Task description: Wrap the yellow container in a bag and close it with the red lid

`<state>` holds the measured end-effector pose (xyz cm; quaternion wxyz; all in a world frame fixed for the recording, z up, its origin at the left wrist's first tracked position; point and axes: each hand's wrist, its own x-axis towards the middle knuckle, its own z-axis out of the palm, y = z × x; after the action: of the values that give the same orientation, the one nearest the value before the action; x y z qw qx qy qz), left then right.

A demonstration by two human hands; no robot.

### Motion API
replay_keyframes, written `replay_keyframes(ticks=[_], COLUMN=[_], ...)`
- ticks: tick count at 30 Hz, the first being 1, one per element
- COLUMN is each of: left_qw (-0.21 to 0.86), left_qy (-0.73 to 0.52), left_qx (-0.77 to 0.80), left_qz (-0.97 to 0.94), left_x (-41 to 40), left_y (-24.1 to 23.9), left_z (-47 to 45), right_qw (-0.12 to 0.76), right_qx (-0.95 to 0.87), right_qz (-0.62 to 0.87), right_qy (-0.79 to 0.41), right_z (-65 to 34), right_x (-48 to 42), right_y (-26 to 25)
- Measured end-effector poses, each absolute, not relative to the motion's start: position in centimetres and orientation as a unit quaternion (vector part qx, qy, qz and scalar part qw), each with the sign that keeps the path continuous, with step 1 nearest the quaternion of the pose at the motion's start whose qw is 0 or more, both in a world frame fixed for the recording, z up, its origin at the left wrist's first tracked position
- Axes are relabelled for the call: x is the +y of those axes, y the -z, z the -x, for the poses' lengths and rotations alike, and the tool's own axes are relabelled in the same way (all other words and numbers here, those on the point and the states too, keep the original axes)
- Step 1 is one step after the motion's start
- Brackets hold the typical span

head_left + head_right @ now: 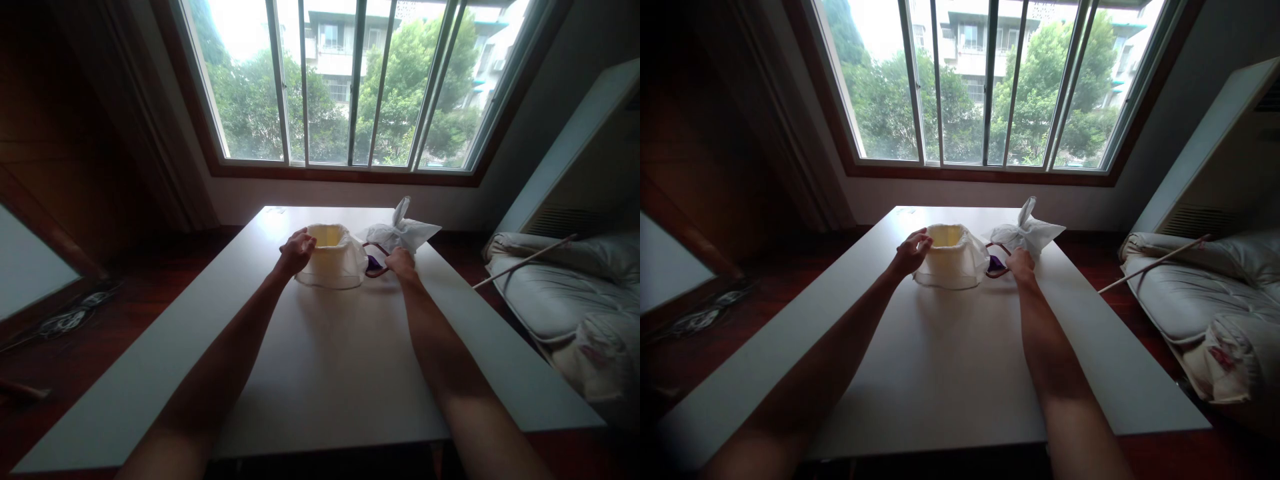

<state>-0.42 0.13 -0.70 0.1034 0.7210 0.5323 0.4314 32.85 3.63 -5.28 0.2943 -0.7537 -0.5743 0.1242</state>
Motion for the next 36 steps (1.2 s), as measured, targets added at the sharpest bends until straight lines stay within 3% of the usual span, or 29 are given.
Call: replay_keyframes(ticks=[4,7,16,23,27,33,36], left_qw=[0.104,0.113,0.098,0.096,0.094,0.025,-0.001], left_qy=[-0.438,-0.441,-0.450,-0.463,-0.470,-0.478,-0.482], left_qx=[0.538,0.541,0.515,0.491,0.493,0.485,0.447], left_qz=[-0.712,-0.707,-0.723,-0.732,-0.726,-0.731,-0.753], left_x=[0.1,0.2,0.6,1.0,1.0,0.0,-0.6], left_y=[0.7,0.7,1.1,1.2,1.4,1.0,0.5], left_z=[0.4,0.4,0.5,0.6,0.6,0.2,-0.1], right_qw=[0.244,0.260,0.370,0.528,0.574,0.603,0.602], right_qx=[-0.530,-0.526,-0.554,-0.570,-0.563,-0.532,-0.532], right_qz=[0.808,0.808,0.745,0.619,0.592,0.571,0.555], right_qy=[-0.081,-0.053,0.028,0.114,0.052,-0.166,-0.218], right_z=[-33.2,-33.4,-32.8,-30.9,-30.1,-28.3,-27.0], right_x=[3.0,2.3,-0.6,-1.0,-0.5,-0.3,-0.6], right_y=[3.3,1.7,-3.1,-4.6,-4.3,-3.6,-3.4])
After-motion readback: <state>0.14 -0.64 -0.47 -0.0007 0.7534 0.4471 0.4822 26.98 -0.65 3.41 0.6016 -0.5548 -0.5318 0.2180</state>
